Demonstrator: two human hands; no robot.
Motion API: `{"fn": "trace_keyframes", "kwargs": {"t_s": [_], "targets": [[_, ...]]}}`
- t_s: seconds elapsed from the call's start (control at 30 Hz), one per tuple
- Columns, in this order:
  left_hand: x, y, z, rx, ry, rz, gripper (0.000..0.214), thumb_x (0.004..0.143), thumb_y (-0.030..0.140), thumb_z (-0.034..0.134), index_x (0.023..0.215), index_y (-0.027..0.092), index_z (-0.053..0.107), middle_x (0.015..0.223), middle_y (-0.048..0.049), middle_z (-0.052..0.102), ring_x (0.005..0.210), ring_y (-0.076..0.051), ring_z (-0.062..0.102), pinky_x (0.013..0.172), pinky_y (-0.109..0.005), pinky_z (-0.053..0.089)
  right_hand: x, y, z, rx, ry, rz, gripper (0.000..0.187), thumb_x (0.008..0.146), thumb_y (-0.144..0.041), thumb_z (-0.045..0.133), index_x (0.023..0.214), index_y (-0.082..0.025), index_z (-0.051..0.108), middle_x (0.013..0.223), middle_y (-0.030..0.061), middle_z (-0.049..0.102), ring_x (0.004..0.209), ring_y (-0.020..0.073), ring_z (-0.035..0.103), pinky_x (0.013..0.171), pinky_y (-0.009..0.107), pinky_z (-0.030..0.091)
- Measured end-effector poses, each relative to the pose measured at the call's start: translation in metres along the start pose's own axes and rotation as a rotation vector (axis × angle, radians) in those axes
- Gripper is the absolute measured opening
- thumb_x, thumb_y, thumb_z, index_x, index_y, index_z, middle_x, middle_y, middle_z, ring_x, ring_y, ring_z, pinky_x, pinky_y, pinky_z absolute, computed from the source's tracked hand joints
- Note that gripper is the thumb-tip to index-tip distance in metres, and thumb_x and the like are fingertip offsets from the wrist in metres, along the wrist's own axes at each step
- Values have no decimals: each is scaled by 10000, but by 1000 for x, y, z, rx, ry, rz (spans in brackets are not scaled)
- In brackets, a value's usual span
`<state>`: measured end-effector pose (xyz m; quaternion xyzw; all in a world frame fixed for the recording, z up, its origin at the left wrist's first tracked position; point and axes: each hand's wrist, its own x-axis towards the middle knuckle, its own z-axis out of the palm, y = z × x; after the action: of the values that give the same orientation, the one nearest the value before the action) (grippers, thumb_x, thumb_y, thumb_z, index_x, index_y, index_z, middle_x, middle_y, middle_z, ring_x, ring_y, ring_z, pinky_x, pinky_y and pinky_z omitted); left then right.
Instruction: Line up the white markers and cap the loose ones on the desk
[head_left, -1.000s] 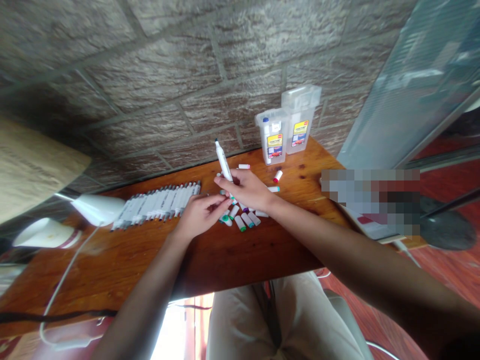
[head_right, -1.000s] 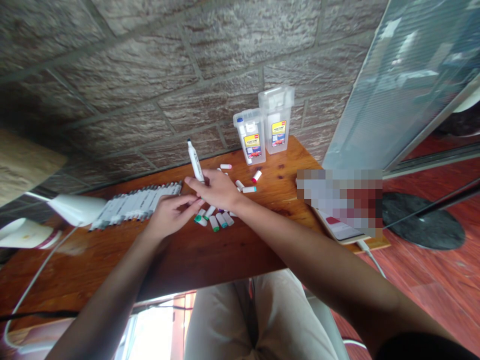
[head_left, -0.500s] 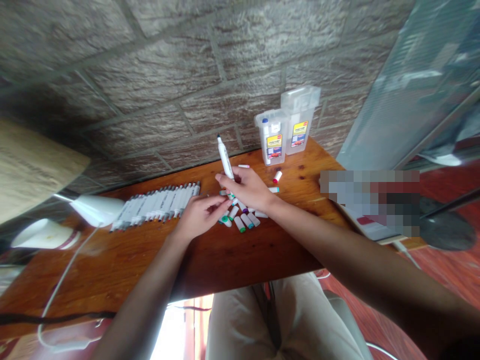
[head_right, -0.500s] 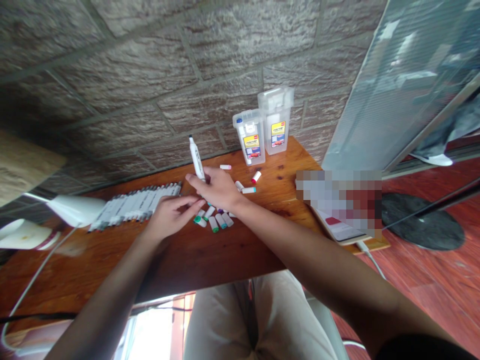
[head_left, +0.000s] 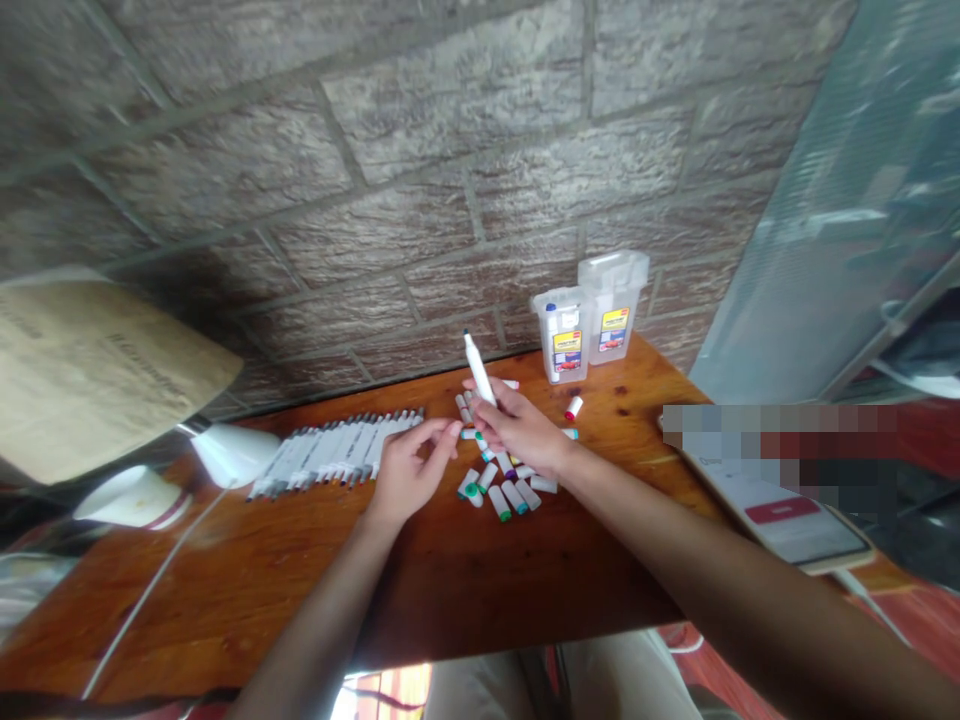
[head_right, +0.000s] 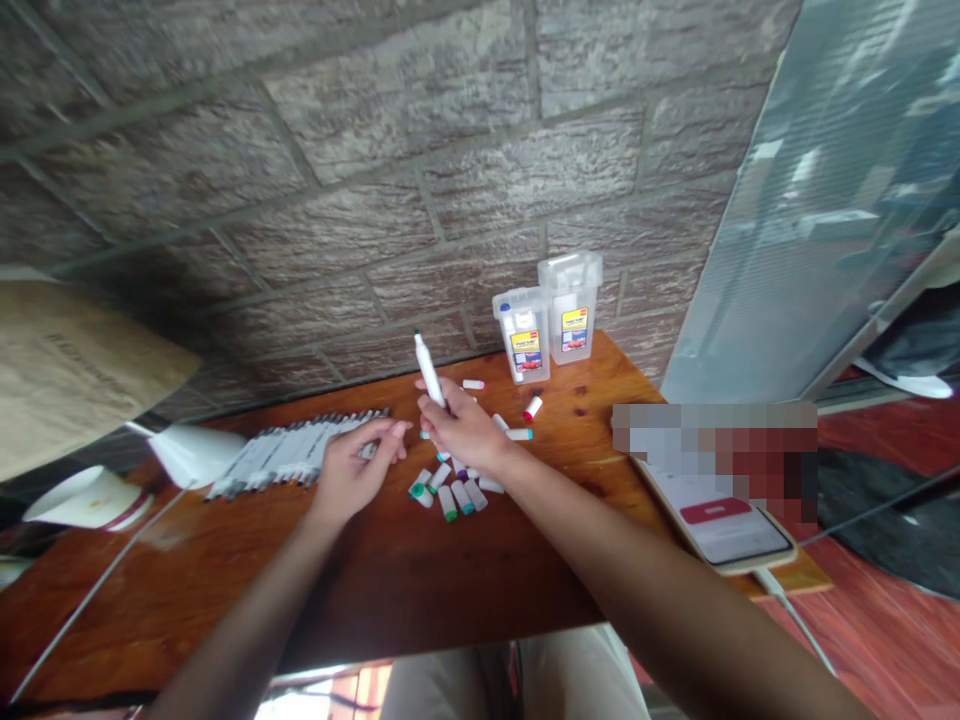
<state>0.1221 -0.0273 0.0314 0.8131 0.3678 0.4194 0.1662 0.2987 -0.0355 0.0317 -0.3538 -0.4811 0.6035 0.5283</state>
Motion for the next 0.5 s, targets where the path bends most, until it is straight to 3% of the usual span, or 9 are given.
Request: {"fn": "trace_keyframes", "kwargs": {"t_s": [0.2, 0.37, 0.5], "targets": [[1, -5, 0, -247, 79, -122, 262, 963, 383, 524, 991, 167, 670, 647, 10, 621, 563, -106, 562, 583, -222, 456, -7, -4, 10, 11, -109, 82, 467, 911, -627, 452, 1059, -209, 597, 601, -92, 341, 403, 31, 233, 391, 188, 151], [5, -7, -1, -422, 163, -233, 381, 963, 471, 498, 1096, 154, 662, 543, 50, 502, 510, -96, 477, 559, -221, 406, -7, 6, 10, -100, -123, 30, 453, 903, -596, 502, 1022, -172, 609, 646, -62, 466, 409, 29, 321, 377, 192, 212], [8, -9, -2, -537, 172, -318, 387, 918, 487, 578, 1082, 152, 679, 526, 59, 475, 500, -87, 435, 545, -216, 375, -8, 7, 10, -130, -226, 67, 395, 926, -558, 493, 1080, -201, 562, 633, -75, 479, 402, 33, 310, 364, 179, 220]]}}
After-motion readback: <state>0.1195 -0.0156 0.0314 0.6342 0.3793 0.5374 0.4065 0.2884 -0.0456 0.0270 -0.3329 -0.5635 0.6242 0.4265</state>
